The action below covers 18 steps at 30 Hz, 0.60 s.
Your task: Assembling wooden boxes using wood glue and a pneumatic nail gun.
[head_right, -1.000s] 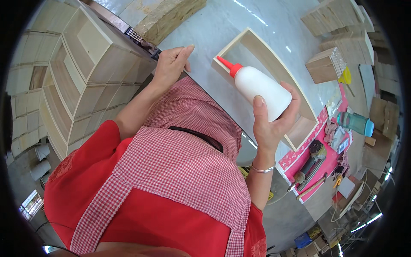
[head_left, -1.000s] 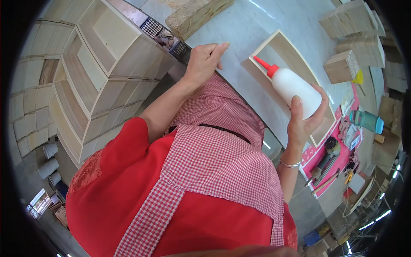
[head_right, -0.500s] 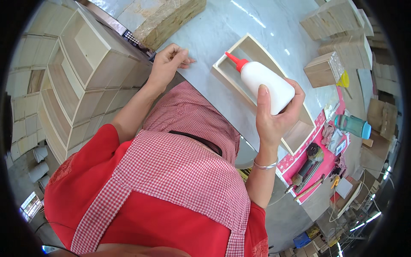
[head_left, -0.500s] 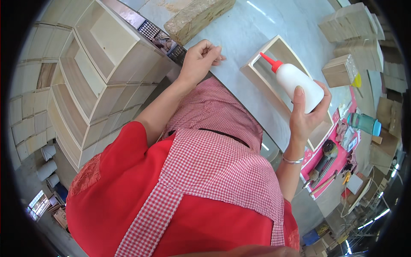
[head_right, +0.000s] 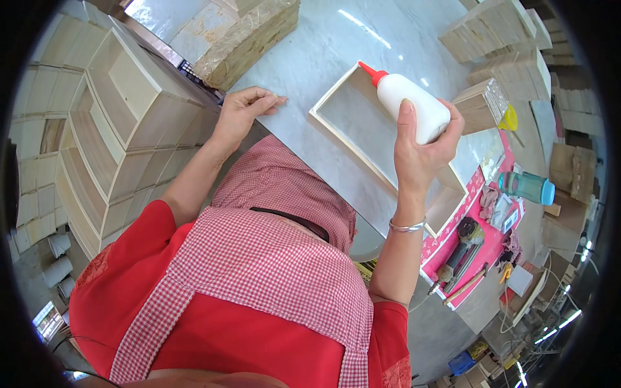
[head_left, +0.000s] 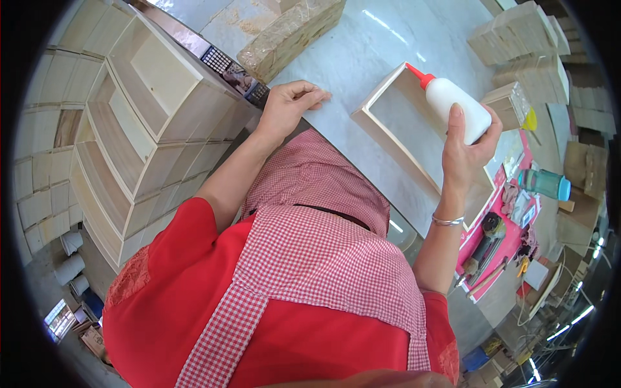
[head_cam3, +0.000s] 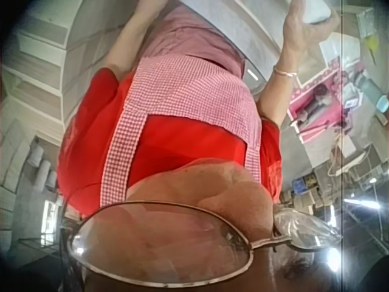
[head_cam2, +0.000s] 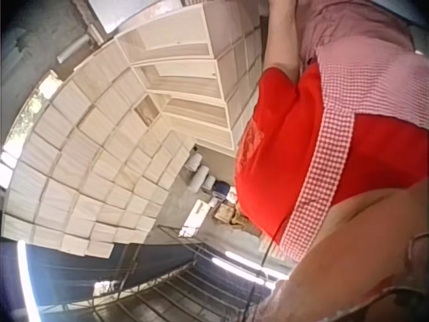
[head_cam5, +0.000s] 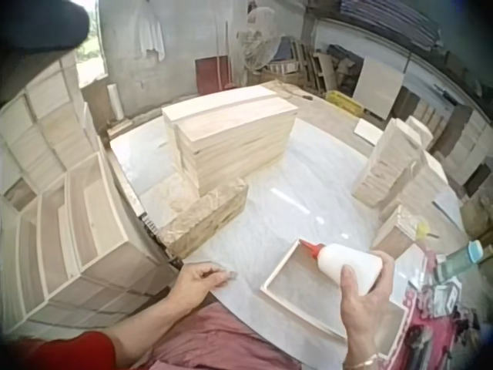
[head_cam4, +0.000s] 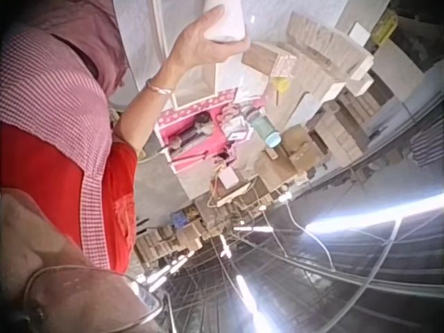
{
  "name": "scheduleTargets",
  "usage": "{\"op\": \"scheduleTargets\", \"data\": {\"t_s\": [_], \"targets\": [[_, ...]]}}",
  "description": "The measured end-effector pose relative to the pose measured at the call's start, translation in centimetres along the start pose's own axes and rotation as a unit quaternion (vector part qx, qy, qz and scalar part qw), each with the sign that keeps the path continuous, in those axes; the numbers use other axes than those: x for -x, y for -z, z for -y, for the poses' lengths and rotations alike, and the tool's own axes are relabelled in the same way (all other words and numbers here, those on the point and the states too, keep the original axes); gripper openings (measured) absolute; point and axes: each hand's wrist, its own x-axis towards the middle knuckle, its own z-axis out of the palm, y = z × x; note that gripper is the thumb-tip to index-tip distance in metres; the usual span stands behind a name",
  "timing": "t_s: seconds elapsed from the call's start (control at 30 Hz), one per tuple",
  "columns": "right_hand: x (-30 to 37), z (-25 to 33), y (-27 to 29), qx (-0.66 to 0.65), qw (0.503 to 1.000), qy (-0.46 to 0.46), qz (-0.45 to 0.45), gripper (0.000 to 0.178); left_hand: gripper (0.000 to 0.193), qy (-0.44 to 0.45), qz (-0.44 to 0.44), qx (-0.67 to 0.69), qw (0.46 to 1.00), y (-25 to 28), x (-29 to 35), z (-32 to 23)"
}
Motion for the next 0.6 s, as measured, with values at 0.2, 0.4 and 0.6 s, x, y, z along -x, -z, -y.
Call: {"op": "scheduleTargets", "data": {"t_s": [0.2,0.4,0.6], "targets": [[-0.2,-0.6,1.2,0.021,1.0,-0.002,-0.005,0.046,0.02,0.011,-0.003,0.009,1.0,0.0,0.0,-0.2],[0.2,-0.5,3.6,0.031,0.999,-0.01,-0.012,0.044,0.022,0.029,0.002,0.015,0.999,0.2,-0.1,-0.3],[0.9,-1.7,6.8,0.087,0.995,-0.016,-0.035,0.043,0.022,0.042,0.005,0.029,0.999,0.3,-0.5,-0.2]]}}
